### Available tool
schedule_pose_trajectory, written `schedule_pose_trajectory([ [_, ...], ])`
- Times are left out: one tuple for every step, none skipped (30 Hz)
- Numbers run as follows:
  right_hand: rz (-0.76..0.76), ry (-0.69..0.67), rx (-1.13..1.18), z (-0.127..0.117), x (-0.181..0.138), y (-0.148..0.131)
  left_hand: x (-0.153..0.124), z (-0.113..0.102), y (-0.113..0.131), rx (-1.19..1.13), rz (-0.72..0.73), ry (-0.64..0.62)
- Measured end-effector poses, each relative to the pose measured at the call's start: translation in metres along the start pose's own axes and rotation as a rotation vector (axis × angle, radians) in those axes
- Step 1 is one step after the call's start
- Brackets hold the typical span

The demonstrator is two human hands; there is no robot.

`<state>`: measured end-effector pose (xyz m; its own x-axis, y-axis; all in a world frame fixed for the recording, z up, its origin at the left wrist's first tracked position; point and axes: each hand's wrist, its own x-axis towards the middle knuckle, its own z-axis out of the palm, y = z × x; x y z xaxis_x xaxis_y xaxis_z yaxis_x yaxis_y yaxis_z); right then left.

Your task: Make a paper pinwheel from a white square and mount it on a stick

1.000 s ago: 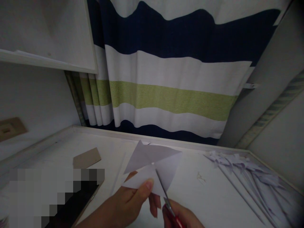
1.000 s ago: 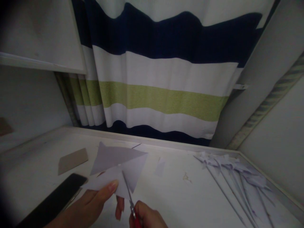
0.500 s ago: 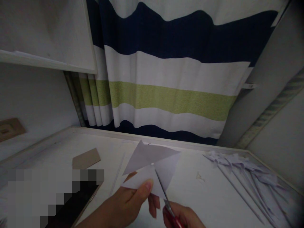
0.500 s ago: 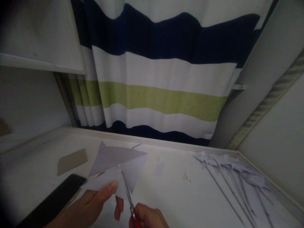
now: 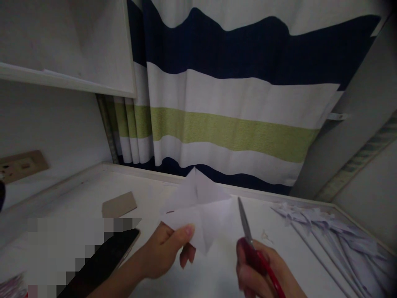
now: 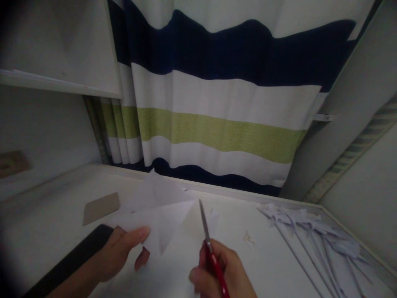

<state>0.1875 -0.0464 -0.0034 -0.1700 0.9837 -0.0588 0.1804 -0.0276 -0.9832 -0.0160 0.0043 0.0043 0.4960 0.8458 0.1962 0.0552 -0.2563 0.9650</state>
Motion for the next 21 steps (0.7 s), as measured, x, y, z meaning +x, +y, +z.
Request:
schedule_pose_trajectory([
  [-0.039,0.041,-0.025,-0.006,0.003,-0.001,0.0,0.0,-0.001,-0.033,-0.036,-0.057],
  [-0.072,0.094,-0.04,-0.01,0.006,-0.002,0.001,0.0,-0.001,-0.056,-0.069,-0.124],
  [-0.106,0.141,-0.042,-0.015,0.009,-0.001,0.001,0.001,-0.001,-0.074,-0.097,-0.183],
  [-0.135,0.173,-0.029,-0.018,0.012,0.001,0.002,0.002,0.0,-0.085,-0.116,-0.237],
  [-0.155,0.184,-0.009,-0.019,0.013,0.003,0.003,0.003,0.001,-0.09,-0.133,-0.28],
  [-0.165,0.17,0.014,-0.02,0.014,0.004,0.004,0.004,0.002,-0.094,-0.149,-0.306],
  [-0.156,0.14,0.03,-0.02,0.013,0.005,0.004,0.005,0.003,-0.094,-0.165,-0.322],
  [-0.138,0.11,0.028,-0.018,0.012,0.004,0.005,0.006,0.003,-0.09,-0.174,-0.34],
  [-0.112,0.094,0.005,-0.017,0.011,0.002,0.006,0.006,0.003,-0.09,-0.177,-0.355],
  [-0.087,0.095,-0.029,-0.015,0.009,0.0,0.007,0.006,0.001,-0.095,-0.178,-0.366],
  [-0.068,0.108,-0.064,-0.013,0.008,-0.002,0.008,0.006,-0.001,-0.103,-0.174,-0.367],
  [-0.057,0.128,-0.088,-0.012,0.007,-0.004,0.009,0.005,-0.003,-0.105,-0.163,-0.37],
  [-0.052,0.153,-0.095,-0.01,0.006,-0.005,0.009,0.005,-0.005,-0.094,-0.146,-0.382],
  [-0.051,0.182,-0.082,-0.01,0.006,-0.005,0.01,0.005,-0.007,-0.071,-0.123,-0.392],
  [-0.047,0.214,-0.052,-0.009,0.007,-0.004,0.01,0.006,-0.008,-0.031,-0.093,-0.4],
  [-0.043,0.247,-0.013,-0.009,0.007,-0.002,0.01,0.008,-0.008,0.026,-0.06,-0.404],
  [-0.04,0.275,0.027,-0.008,0.007,0.001,0.01,0.011,-0.009,0.098,-0.036,-0.403],
  [-0.035,0.298,0.067,-0.008,0.008,0.004,0.01,0.014,-0.009,0.18,-0.027,-0.399],
  [-0.029,0.318,0.101,-0.006,0.008,0.006,0.009,0.018,-0.009,0.266,-0.031,-0.392],
  [-0.023,0.339,0.131,-0.005,0.007,0.008,0.009,0.022,-0.009,0.348,-0.048,-0.4],
  [-0.019,0.362,0.153,-0.004,0.006,0.01,0.009,0.027,-0.01,0.416,-0.07,-0.414],
])
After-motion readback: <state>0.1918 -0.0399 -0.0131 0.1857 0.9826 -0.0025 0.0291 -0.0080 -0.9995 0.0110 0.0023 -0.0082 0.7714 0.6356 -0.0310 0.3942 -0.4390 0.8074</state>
